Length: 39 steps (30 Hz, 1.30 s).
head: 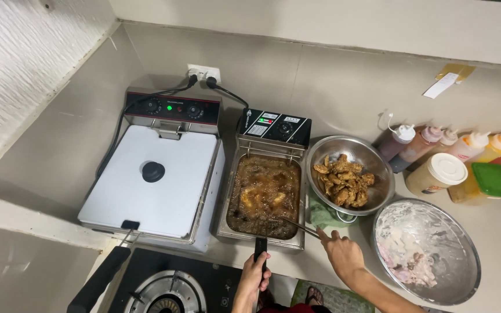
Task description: The person uses tongs to remove fried chicken wings from a deep fryer and places them into a metal bowl. They then move to the sink to wash raw chicken wings under running water, placing them on a cutting board. The person uses a knife to trim the wings and continues washing them before returning to the fryer area.
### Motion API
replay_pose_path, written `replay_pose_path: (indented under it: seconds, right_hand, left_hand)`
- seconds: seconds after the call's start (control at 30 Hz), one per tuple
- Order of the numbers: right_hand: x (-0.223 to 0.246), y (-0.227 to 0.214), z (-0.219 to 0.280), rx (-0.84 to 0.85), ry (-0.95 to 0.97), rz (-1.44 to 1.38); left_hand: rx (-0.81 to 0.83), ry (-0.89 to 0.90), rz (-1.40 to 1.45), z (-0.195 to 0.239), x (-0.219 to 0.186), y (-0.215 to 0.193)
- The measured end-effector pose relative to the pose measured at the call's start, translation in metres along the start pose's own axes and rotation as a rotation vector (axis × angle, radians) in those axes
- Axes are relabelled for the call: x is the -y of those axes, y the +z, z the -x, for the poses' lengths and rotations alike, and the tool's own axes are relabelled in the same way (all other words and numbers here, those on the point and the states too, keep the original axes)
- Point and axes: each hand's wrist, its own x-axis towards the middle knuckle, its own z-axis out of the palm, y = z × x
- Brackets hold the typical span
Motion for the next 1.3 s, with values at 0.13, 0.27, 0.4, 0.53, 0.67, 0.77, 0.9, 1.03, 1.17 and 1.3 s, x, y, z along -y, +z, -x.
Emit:
replay_pose_path:
  seconds: [0.13,0.27,0.4,0.53,0.67,0.77,0.9,1.03,1.17,1.3]
  right_hand:
    - [-0.005,0.006,-0.019,-0.139,-0.026,0.084]
    - [-0.016,-0.016,-0.041,-0.033,-0.027,-0.029]
    - [-0.004,-0.002,-0.042,-0.169,0.013,0.044]
    - [0.004,0.012,-0.022,-0.196,0.118,-0.068]
    - [0.017,0.039,-0.012,-0.205,0.126,-0.12]
    - [0.014,0.052,-0.013,-0.21,0.145,-0.192]
    - [-0.014,0.018,-0.007,-0.125,0.026,-0.132]
    - [-0.045,-0.031,0.012,-0.096,-0.091,0.049]
    - [-0.061,-0.078,0.023,0.03,-0.055,0.004]
    - [-0.075,-0.087,0.01,-0.025,0.006,-0.144]
  left_hand:
    - [-0.013,-0.008,-0.042,0.009,-0.004,0.007]
    - [0.005,0.001,-0.086,0.013,-0.003,0.009]
    - [0.018,0.006,-0.012,0.001,0.01,0.008]
    - [-0.006,-0.004,0.043,-0.003,0.015,0.014]
    - [-0.006,0.002,0.044,-0.007,0.015,0.011]
    - [-0.005,0.021,0.041,-0.006,0.016,0.013]
    - [-0.021,-0.009,0.043,0.002,0.006,0.013]
    - [-0.014,0.002,0.0,-0.001,0.011,0.001]
    - [-0.039,0.025,-0.065,-0.001,0.008,-0.015]
    - [-0.039,0.062,-0.076,-0.008,0.018,-0.024]
